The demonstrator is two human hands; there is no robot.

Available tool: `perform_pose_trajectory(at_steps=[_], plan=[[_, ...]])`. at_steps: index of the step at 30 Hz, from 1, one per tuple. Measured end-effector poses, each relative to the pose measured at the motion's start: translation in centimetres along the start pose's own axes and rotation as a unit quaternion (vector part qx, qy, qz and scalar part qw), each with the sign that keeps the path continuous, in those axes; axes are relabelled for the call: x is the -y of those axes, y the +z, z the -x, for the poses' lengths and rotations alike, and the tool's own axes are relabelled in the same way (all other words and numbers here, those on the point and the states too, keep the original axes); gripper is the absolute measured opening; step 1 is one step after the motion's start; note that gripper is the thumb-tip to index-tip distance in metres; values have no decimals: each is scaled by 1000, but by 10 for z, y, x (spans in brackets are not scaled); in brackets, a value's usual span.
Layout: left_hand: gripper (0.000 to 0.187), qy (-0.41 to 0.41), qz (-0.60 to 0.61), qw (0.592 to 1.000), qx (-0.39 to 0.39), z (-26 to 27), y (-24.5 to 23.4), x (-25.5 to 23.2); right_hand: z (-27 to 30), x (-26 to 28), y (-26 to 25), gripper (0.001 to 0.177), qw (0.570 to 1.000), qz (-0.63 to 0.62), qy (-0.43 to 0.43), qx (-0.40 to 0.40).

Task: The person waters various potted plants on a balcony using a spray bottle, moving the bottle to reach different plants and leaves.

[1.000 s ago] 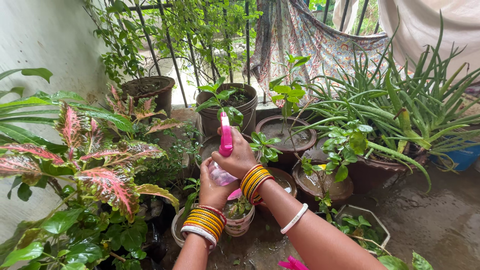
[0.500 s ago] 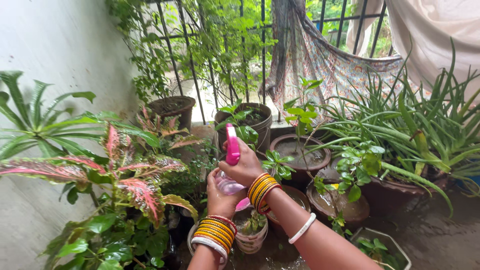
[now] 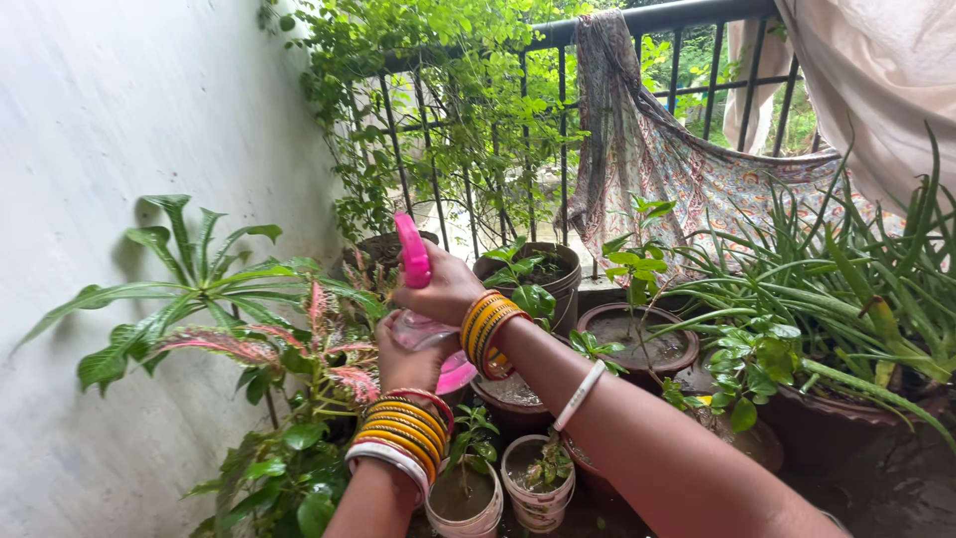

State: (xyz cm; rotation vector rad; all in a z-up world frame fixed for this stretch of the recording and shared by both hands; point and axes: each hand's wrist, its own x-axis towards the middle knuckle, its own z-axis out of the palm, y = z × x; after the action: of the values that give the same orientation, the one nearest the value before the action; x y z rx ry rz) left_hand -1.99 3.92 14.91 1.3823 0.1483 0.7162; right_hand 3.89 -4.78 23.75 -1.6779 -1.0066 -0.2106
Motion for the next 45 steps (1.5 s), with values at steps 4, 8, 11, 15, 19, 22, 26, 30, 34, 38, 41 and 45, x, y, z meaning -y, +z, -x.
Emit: perform_pose_trajectory(at_steps=[4,8,11,15,19,22,26,30,34,38,41,45], plan=[[102,-14,-2,999,-40,-7,-25,-27,-19,19,19,60,998,61,-19,21],[102,-8,65,997,-42,-11,-46,-45,-31,36,40,59,996,85,-16,33],[101,1,-11,999,-52,-6,-69,-57,-32,49,56,61,993,119,-8,16],[103,-25,-1,997,-72,3,-92,-71,-29,64,77,61,993,117,-13,19],[101,-54,-23,994,-92,10,-114,-82,-27,77,98,63,994,95,12,45],[98,-47,6,995,-89,17,-129,-91,-27,86,112,65,993,102,26,45],[95,-70,5,993,-92,22,-151,-99,-28,96,132,66,992,108,48,50],[99,-53,15,993,-106,20,-173,-92,-26,104,150,60,993,93,46,55],[100,-46,-40,991,-116,23,-198,-100,-27,114,169,54,991,112,45,62],[91,-63,-62,990,-106,54,-209,-137,-31,120,183,54,994,76,37,73],[82,-177,49,977,-108,75,-215,-169,-34,120,188,54,995,54,27,74],[70,-225,44,970,-79,83,-230,-195,-39,115,186,50,994,-1,37,102]])
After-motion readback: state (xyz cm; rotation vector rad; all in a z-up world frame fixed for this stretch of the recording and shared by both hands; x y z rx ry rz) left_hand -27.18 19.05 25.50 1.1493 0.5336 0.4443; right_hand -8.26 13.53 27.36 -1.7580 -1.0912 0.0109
